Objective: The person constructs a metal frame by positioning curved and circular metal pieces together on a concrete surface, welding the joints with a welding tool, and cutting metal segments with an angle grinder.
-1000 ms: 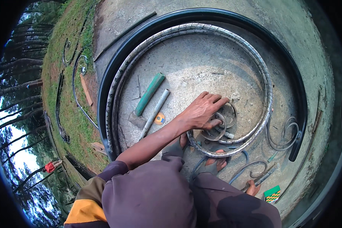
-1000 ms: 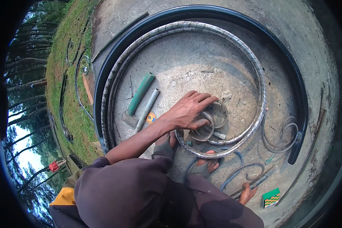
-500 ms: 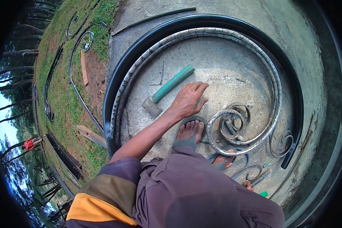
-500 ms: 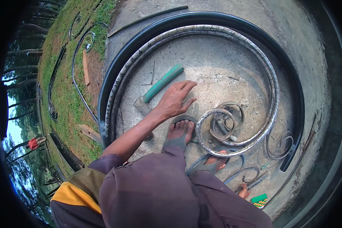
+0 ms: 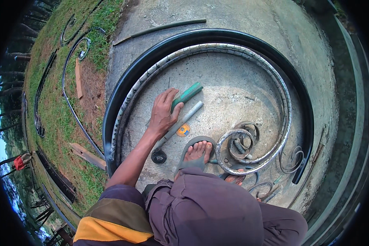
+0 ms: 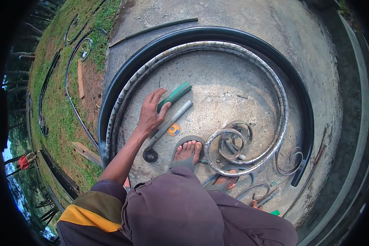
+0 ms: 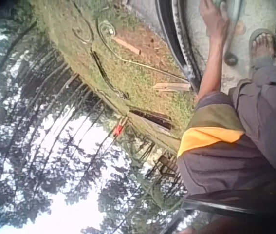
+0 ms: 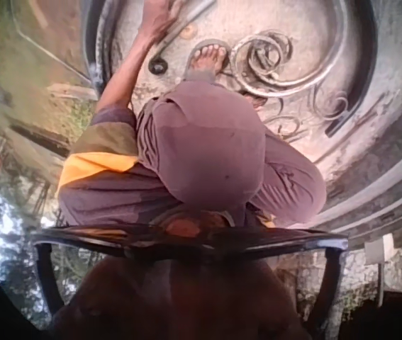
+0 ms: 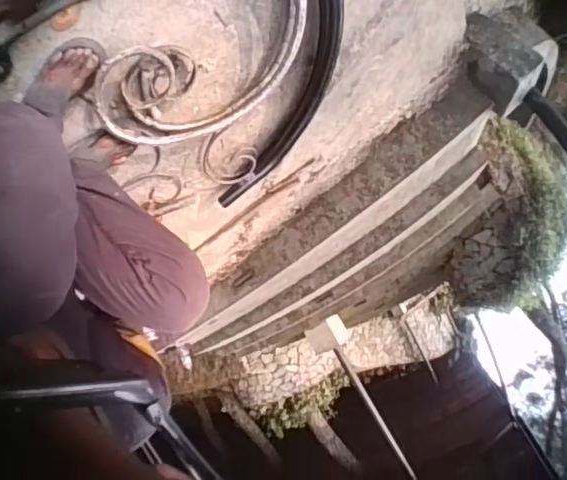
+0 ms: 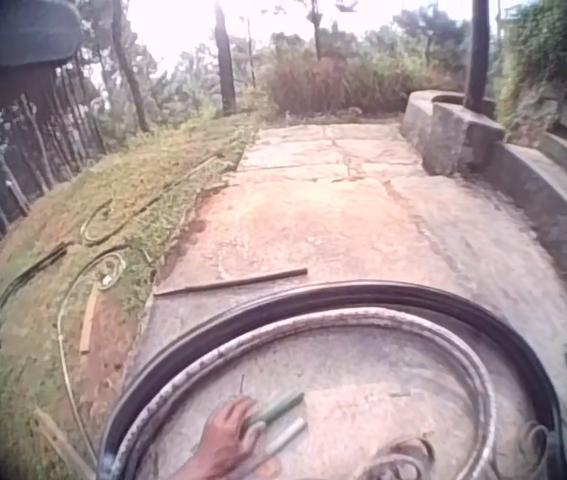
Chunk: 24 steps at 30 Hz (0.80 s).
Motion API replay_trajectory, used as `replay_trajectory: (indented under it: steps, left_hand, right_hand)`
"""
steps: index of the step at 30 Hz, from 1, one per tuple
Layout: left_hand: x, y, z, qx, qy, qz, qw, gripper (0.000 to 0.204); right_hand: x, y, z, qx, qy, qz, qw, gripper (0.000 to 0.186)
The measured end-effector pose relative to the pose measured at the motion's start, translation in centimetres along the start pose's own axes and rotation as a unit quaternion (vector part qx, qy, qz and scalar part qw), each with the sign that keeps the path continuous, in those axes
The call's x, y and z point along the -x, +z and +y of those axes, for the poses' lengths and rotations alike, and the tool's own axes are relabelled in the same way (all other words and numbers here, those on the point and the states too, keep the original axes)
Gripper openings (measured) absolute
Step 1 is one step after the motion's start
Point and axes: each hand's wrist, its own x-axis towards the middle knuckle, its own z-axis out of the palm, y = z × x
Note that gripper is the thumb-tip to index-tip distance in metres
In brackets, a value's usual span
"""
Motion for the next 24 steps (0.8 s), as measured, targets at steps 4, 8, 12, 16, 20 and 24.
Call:
replay_trajectory:
  steps: [4, 8, 12, 16, 20, 24]
  left_hand:
    - [-3.3, 2.3, 1.1, 0.020, 0.030, 0.014, 0.999, 0.046]
    - [-7.8, 6.9, 4.6, 0.027, 0.117, -0.005, 0.993, 0.045]
    - [-12.9, 12.6, 9.0, 0.066, 0.188, -0.031, 0.979, 0.040]
    - [-16.9, 14.1, 13.5, 0.123, 0.235, -0.023, 0.964, 0.043]
    - [-25.1, 10.2, 15.2, 0.030, 0.214, 0.005, 0.976, 0.052]
    - [-33.8, 9.8, 15.1, -0.096, 0.076, -0.282, 0.952, 0.055]
  right_hand:
    - [1.5, 0.0, -1.8, 0.065, -0.002, 0.018, 0.998, 0.051]
    - [2.6, -0.1, -3.2, 0.117, 0.007, 0.035, 0.993, 0.052]
    - [3.5, 0.4, -4.3, 0.162, 0.023, 0.042, 0.986, 0.053]
    - [4.0, -0.1, -3.7, 0.229, 0.045, 0.056, 0.971, 0.054]
    - [6.1, 0.6, -7.5, 0.155, 0.076, 0.039, 0.984, 0.068]
    - [6.2, 0.7, -8.6, 0.173, 0.126, 0.044, 0.976, 0.075]
